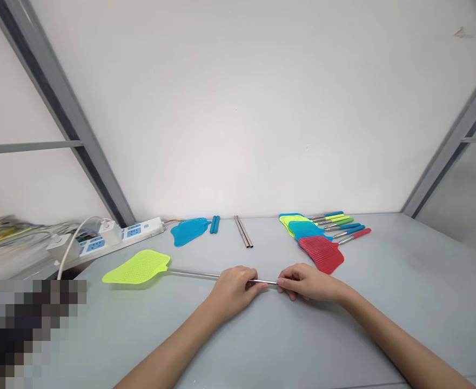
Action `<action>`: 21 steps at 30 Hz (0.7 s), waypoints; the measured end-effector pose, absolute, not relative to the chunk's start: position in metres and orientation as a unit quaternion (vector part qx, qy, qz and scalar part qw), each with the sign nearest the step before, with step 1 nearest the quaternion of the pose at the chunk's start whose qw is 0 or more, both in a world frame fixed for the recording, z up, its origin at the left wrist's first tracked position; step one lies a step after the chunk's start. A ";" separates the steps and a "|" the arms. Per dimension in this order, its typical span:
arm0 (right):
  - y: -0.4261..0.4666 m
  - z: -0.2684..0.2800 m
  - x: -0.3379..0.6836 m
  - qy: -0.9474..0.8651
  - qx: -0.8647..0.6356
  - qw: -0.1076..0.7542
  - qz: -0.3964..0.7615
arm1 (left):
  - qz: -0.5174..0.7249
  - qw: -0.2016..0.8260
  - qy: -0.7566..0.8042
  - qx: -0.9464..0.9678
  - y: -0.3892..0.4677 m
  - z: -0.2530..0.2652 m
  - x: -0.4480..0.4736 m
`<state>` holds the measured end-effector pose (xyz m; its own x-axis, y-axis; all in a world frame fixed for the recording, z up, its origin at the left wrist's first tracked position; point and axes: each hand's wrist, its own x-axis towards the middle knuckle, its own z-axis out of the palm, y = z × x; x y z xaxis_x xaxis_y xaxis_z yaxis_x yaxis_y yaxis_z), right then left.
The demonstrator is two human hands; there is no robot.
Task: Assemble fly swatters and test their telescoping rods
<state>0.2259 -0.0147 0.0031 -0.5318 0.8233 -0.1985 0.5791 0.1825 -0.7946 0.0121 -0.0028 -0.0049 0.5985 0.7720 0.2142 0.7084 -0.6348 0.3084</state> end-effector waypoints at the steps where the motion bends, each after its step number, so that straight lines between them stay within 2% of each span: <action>1: -0.015 0.003 0.226 -0.756 -0.464 0.138 0.442 | 0.167 0.097 0.416 0.889 -0.003 -0.005 0.012; 21: -0.015 0.002 0.227 -0.756 -0.465 0.135 0.441 | 0.169 0.095 0.419 0.887 -0.002 -0.007 0.011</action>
